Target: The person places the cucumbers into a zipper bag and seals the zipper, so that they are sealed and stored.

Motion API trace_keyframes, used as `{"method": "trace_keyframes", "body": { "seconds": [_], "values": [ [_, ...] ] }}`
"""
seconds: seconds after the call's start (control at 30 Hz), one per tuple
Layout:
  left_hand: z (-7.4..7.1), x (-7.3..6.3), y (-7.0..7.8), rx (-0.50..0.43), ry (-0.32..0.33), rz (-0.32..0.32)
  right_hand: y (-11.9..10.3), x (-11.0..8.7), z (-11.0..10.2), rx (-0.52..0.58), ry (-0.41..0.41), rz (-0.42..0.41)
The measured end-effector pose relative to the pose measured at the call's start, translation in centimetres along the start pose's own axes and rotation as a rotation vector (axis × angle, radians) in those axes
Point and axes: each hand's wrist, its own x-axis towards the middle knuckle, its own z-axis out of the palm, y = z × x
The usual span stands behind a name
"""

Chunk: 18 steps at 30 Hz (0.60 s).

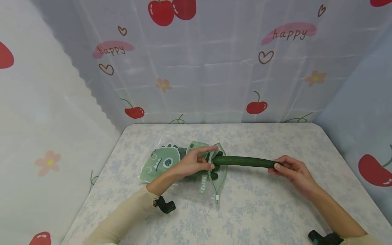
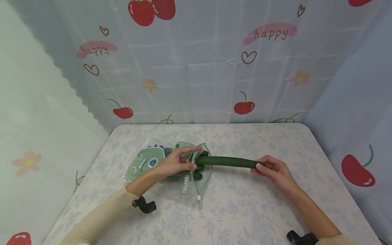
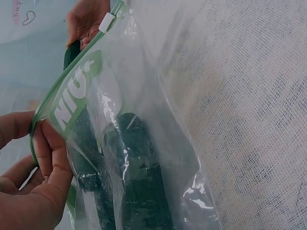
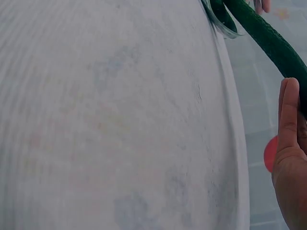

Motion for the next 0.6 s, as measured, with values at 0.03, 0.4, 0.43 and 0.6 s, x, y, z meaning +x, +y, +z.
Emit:
{"method": "trace_keyframes", "body": {
  "seconds": [0.03,0.4,0.43,0.6],
  "values": [
    [0.0,0.0,0.0,-0.004,0.001,0.003,0.2,0.2,0.3,0.004,-0.008,-0.003],
    [0.3,0.1,0.3,-0.007,0.0,0.009,1.8,3.1,3.3,-0.027,-0.017,0.046],
    [0.3,0.1,0.3,-0.007,-0.002,0.009,1.9,3.2,3.6,-0.026,-0.017,0.045],
    [0.3,0.0,0.3,-0.009,0.006,0.002,2.6,4.3,4.8,-0.002,-0.017,0.037]
  ]
}}
